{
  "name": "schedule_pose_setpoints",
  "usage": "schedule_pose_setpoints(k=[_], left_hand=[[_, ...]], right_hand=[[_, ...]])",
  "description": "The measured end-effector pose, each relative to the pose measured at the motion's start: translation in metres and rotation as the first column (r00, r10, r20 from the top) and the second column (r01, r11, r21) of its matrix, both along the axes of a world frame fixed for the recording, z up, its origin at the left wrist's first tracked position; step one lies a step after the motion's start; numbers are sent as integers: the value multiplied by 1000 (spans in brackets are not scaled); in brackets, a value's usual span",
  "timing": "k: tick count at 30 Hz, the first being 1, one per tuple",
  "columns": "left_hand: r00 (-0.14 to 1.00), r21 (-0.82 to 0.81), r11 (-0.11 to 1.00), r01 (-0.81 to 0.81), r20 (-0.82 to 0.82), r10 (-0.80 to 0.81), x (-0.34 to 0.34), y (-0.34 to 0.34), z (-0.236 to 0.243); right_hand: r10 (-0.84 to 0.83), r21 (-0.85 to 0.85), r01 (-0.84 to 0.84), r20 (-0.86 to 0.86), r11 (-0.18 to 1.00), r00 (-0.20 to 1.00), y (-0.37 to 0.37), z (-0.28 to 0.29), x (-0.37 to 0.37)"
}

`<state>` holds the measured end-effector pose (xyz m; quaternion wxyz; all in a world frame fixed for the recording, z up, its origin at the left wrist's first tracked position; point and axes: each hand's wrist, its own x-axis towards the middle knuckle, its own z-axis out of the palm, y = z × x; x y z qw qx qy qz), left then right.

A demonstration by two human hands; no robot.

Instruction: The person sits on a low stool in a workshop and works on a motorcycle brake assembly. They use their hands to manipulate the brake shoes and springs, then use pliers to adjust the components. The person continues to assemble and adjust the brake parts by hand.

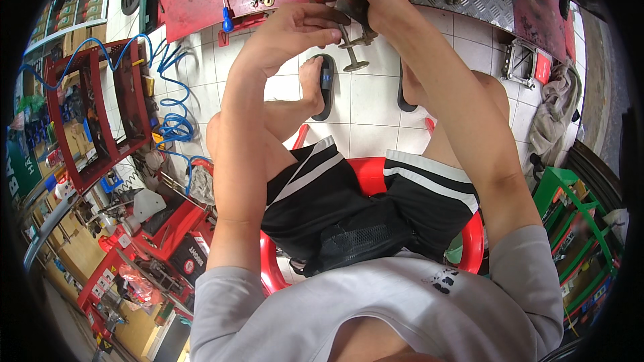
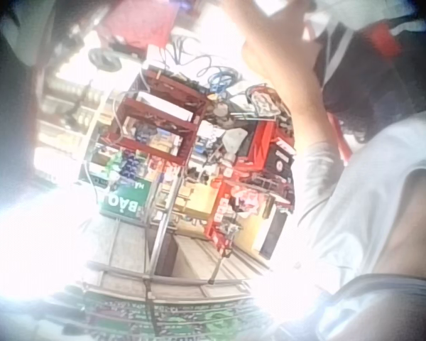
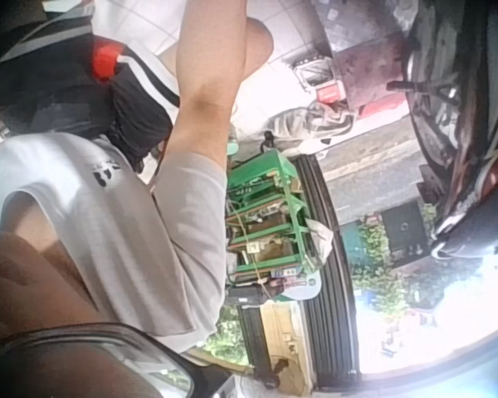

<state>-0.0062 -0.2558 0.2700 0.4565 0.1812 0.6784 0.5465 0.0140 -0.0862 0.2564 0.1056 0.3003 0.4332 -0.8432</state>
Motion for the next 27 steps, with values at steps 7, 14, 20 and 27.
schedule_pose_setpoints(k=[7,14,20,27], left_hand=[[999,-156,987,37,-18,-40,-1,7,-5],[1000,-101,995,8,-15,-9,1,3,-2],[999,-53,998,18,-27,-20,-1,2,-11],[996,-150,988,47,-68,-58,-1,5,-4]], right_hand=[[36,4,-36,-33,999,999,-1,-5,0],[13,6,-13,32,1000,999,-2,3,1],[15,20,-15,-6,1000,1000,-2,-2,0],[5,-1,-5,-5,1000,1000,-2,1,1]])
